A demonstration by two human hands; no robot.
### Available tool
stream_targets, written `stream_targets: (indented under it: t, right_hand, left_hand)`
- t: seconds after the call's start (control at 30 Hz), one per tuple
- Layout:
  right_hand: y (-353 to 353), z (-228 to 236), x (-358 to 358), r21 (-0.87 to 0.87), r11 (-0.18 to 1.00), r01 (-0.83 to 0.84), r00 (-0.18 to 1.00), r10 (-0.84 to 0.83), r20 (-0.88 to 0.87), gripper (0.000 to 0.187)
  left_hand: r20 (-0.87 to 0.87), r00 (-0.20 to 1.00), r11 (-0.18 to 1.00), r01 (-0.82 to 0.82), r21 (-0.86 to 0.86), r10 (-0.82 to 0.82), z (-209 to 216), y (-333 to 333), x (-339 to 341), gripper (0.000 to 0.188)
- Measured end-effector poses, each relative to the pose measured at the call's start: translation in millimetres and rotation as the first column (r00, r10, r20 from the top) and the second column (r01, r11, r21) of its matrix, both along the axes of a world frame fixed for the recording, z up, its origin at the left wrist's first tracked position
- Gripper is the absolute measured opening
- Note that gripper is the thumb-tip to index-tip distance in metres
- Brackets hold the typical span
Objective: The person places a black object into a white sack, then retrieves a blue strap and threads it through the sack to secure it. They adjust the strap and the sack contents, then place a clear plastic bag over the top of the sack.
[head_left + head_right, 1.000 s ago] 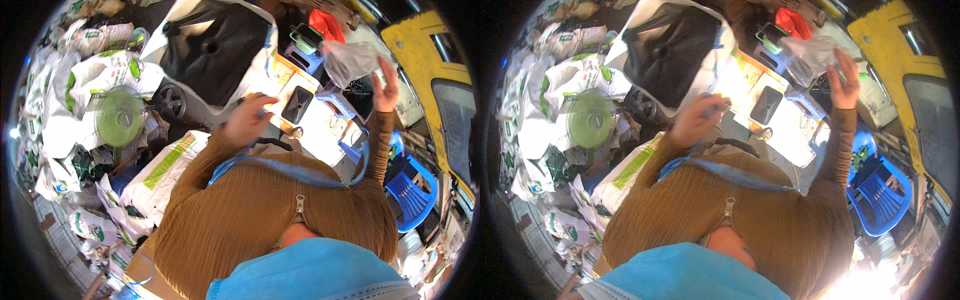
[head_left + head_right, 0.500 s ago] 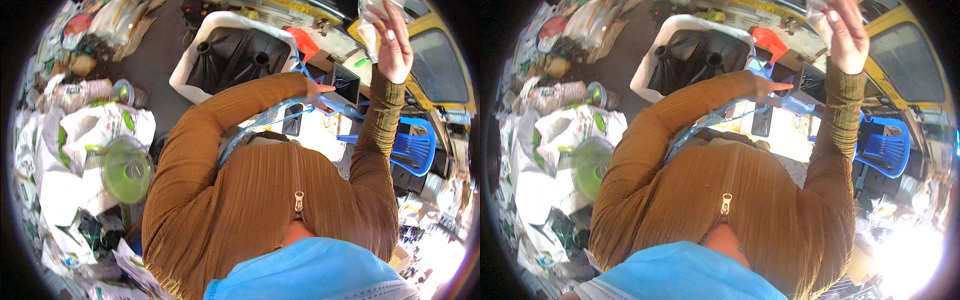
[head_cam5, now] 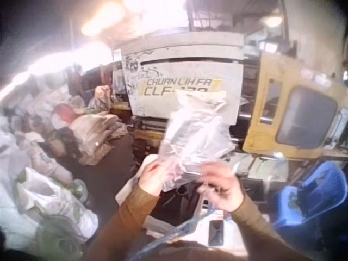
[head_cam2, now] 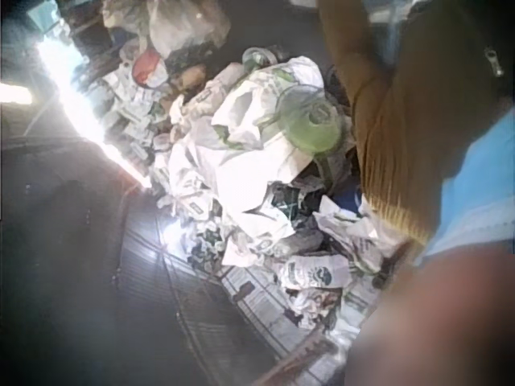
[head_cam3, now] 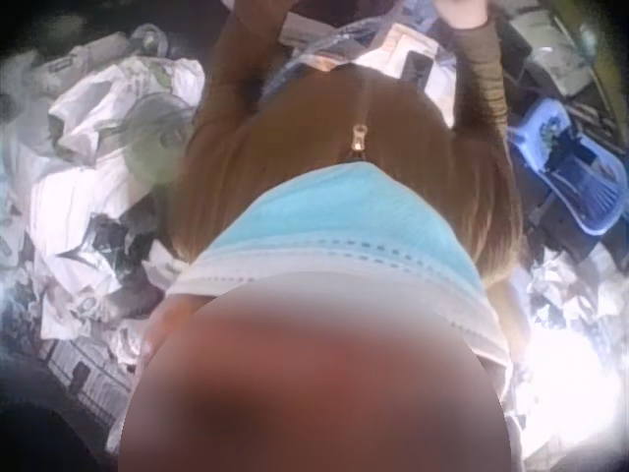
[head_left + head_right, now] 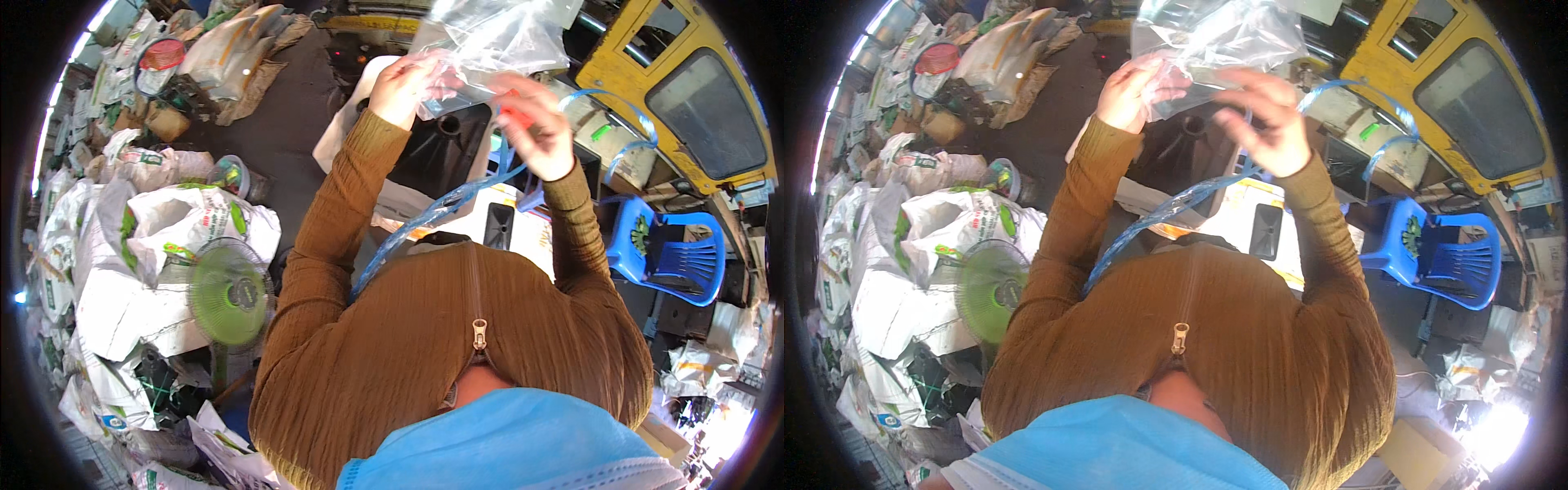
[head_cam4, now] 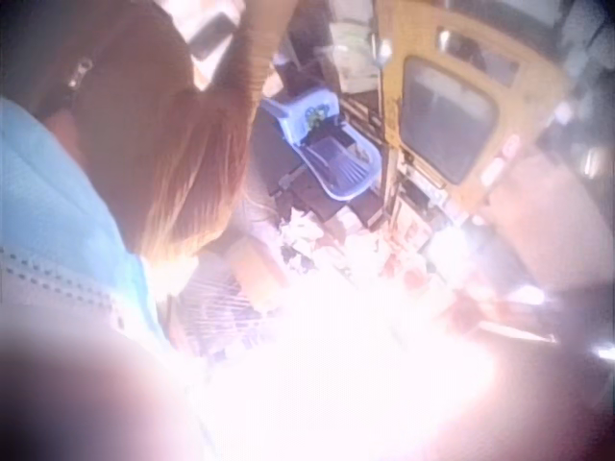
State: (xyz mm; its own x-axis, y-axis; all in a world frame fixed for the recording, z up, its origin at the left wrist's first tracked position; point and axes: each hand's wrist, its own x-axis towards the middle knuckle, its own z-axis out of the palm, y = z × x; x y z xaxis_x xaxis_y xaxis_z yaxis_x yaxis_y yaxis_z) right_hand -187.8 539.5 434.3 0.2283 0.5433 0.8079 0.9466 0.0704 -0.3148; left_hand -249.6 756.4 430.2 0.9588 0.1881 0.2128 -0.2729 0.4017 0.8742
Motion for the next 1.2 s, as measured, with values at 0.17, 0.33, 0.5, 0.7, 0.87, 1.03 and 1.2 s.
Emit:
stream_targets:
  t: [0.17, 0.33, 0.5, 0.7, 0.87, 1.03, 1.2]
  right_hand:
    - [1, -20, 34, 0.093, 0.800, 0.593, 0.758, -0.516, -0.399, 0.080]
    - [1, -20, 52, 0.393, 0.909, 0.135, 0.794, 0.138, -0.592, 0.061]
    - [24, -7, 51, 0.267, 0.963, 0.020, 0.783, 0.151, -0.603, 0.084]
    - [64, 24, 52, -0.065, 0.939, 0.339, 0.793, -0.248, 0.557, 0.018]
    - [89, -10, 34, 0.276, 0.953, 0.126, 0.605, 0.147, -0.783, 0.014]
    - [110, -37, 28, 0.673, 0.623, -0.399, 0.039, 0.745, -0.666, 0.035]
    - [113, -44, 2, 0.447, 0.882, 0.153, -0.201, 0.470, -0.859, 0.030]
  left_hand:
    - [-0.034, 0.985, 0.984, 0.170, -0.045, -0.171, -25, 44, -2, 0.025]
    - [-0.108, 0.969, 0.973, 0.214, -0.081, -0.222, -34, 56, 10, 0.019]
    - [-0.121, 0.937, 0.944, 0.331, 0.001, -0.329, -32, 82, 13, 0.021]
    - [-0.029, 0.995, 0.981, 0.094, 0.168, -0.091, -24, 110, 1, 0.016]
    - [0.339, 0.839, 0.889, 0.458, -0.014, -0.426, -17, 144, 0, 0.047]
    - [0.192, 0.916, 0.851, 0.399, -0.343, -0.352, -47, 122, 33, 0.069]
    - [0.112, 0.797, 0.735, 0.594, -0.328, -0.594, -77, 89, 65, 0.063]
